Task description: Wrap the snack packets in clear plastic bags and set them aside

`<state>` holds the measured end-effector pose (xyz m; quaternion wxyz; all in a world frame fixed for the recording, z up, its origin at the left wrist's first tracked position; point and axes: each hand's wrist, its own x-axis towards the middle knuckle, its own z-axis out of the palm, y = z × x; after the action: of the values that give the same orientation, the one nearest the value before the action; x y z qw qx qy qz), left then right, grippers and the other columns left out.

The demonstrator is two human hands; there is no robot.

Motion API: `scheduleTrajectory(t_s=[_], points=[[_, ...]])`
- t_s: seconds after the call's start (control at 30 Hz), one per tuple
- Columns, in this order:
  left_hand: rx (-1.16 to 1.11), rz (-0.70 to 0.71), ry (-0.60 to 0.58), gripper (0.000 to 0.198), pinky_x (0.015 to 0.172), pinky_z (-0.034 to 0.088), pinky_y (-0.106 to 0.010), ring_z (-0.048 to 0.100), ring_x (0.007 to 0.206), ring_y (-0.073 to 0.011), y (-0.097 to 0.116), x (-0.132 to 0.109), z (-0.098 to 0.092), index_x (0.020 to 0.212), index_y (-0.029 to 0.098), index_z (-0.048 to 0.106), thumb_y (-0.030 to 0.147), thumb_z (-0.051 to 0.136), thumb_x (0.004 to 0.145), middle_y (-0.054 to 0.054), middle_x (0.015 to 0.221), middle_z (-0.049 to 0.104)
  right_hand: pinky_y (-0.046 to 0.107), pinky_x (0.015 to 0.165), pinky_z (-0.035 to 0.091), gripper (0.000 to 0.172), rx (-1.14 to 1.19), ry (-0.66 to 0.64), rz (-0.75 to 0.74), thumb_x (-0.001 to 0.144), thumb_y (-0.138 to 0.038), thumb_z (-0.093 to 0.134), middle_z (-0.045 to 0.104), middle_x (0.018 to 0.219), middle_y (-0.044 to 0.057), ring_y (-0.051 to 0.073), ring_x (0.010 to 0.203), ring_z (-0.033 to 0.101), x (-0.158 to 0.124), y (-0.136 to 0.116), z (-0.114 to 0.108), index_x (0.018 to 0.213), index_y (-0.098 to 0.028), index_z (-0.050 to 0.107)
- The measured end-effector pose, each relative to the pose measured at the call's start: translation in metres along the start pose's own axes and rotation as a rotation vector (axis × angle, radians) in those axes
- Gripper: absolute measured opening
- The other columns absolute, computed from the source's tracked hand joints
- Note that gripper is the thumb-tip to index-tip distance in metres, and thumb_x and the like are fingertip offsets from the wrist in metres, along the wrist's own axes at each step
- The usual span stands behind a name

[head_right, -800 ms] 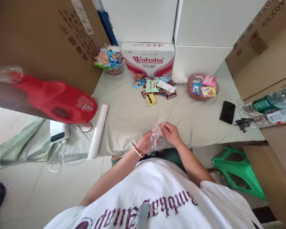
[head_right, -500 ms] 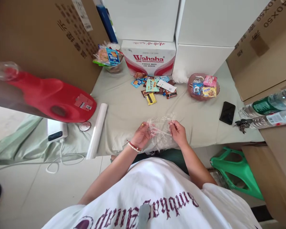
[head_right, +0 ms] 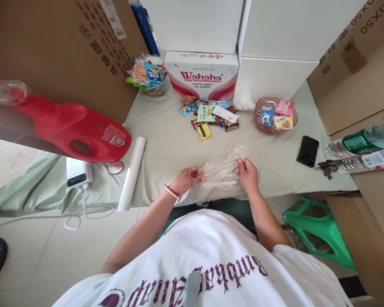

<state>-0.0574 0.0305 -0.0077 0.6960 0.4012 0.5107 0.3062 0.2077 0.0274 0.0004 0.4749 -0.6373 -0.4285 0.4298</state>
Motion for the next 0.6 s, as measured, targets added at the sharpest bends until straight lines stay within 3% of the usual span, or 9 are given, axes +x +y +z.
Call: scheduleTrajectory(t_s=[0.13,0.23,0.3,0.4,0.53,0.6], points=[[-0.092,0.003,0.023,0.049,0.065,0.048,-0.026,0.059,0.069,-0.012,0.005,0.004,-0.016,0.078,0.018,0.064,0.049,0.094,0.056,0.001,0.075,0.064,0.026,0.041,0.034,0.042,0.004,0.039,0.019,0.09,-0.063,0.062,0.049,0.061,-0.005,0.012,0.047,0.04,0.003,-0.004,-0.009,0.099,-0.022,0.065],[-0.203,0.064,0.164,0.052,0.056,0.046,-0.024,0.063,0.067,-0.0124,0.007,0.007,-0.015,0.083,0.021,0.054,0.06,0.085,0.067,0.0,0.086,0.067,0.026,0.041,0.033,0.041,0.022,0.065,0.015,0.09,-0.063,0.061,0.048,0.06,-0.005,0.012,0.047,0.04,0.001,-0.005,-0.01,0.099,-0.023,0.065],[-0.119,0.121,0.307,0.048,0.048,0.039,-0.022,0.061,0.059,-0.0109,0.006,0.009,-0.009,0.088,0.024,0.049,0.065,0.072,0.079,0.0,0.088,0.067,0.027,0.041,0.034,0.042,0.018,0.049,0.012,0.09,-0.064,0.06,0.048,0.06,-0.005,0.013,0.047,0.04,0.0,-0.002,-0.008,0.099,-0.023,0.065],[0.096,0.162,0.444,0.035,0.047,0.035,-0.024,0.05,0.048,-0.0102,0.005,0.014,-0.005,0.091,0.026,0.046,0.06,0.05,0.096,0.004,0.075,0.06,0.027,0.043,0.037,0.044,-0.024,0.01,0.014,0.091,-0.066,0.057,0.05,0.06,-0.005,0.013,0.046,0.042,0.002,0.006,-0.007,0.1,-0.024,0.064],[0.306,0.167,0.506,0.023,0.063,0.04,-0.028,0.054,0.061,-0.017,0.014,0.024,-0.019,0.083,0.026,0.05,0.044,0.055,0.097,0.004,0.062,0.049,0.028,0.043,0.039,0.042,-0.124,-0.03,0.082,0.092,-0.064,0.054,0.052,0.058,-0.005,0.014,0.044,0.044,0.016,0.013,-0.011,0.1,-0.024,0.064],[0.41,0.151,0.535,0.026,0.07,0.041,-0.031,0.057,0.072,-0.0213,0.022,0.03,-0.031,0.074,0.026,0.049,0.04,0.058,0.095,0.002,0.061,0.049,0.029,0.045,0.041,0.039,-0.219,-0.044,0.082,0.092,-0.061,0.054,0.053,0.057,-0.004,0.015,0.044,0.047,0.025,0.013,-0.015,0.096,-0.024,0.064]])
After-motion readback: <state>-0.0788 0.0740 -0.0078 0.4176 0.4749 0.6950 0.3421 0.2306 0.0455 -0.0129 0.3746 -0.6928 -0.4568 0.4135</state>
